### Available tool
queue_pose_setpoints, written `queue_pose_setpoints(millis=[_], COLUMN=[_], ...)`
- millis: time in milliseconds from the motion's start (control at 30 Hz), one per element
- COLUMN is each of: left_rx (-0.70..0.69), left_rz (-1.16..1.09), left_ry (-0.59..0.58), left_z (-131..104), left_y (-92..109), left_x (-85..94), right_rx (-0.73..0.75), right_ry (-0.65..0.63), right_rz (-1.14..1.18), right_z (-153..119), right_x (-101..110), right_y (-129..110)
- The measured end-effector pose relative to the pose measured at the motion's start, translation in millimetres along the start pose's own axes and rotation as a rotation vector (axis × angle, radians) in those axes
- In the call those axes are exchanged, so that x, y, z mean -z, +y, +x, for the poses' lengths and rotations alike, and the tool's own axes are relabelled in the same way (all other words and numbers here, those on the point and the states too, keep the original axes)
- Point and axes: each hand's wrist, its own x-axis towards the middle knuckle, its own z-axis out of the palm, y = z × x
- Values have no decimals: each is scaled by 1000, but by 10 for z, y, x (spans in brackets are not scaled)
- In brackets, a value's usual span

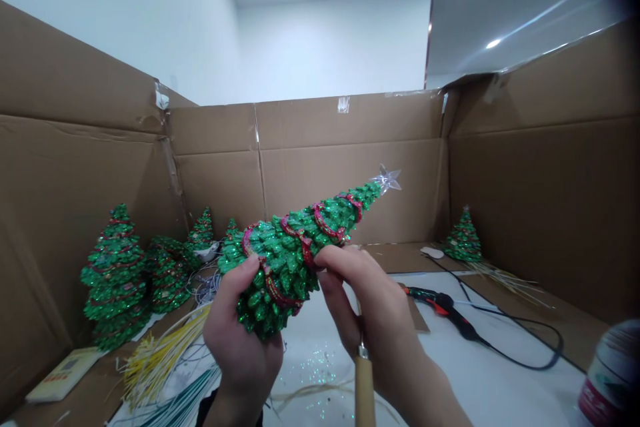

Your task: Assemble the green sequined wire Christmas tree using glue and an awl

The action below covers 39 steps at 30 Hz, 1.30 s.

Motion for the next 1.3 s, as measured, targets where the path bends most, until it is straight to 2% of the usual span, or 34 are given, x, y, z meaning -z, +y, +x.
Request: queue_pose_setpoints(millis=[133,433,633,767,933,1067,1200,1300], left_rx=[27,31,47,56,-25,31,70,39], left_rz=[7,-36,-2,-16,0,-23,-2,17], left_ry=[-20,-15,-17,-21,4,25,17,15], left_z=[0,-2,-14,-31,-29,2,19,12], left_y=[18,-1,10,23,2,21,66,78], left_x=[1,-14,-20,-25,-22,-31,-33,-22], right_rx=[-9,-7,-11,11,55,38,-2,15], right_ry=[45,-8,63,21,-20,-40,34,65], right_rz=[95,5,43,44,-39,20,173,153], right_z=[-3,24,20,27,27,21,12,9], right_x=[-22,-23,-12,12,14,20,20,4], right_y=[26,13,29,12,41,78,72,54])
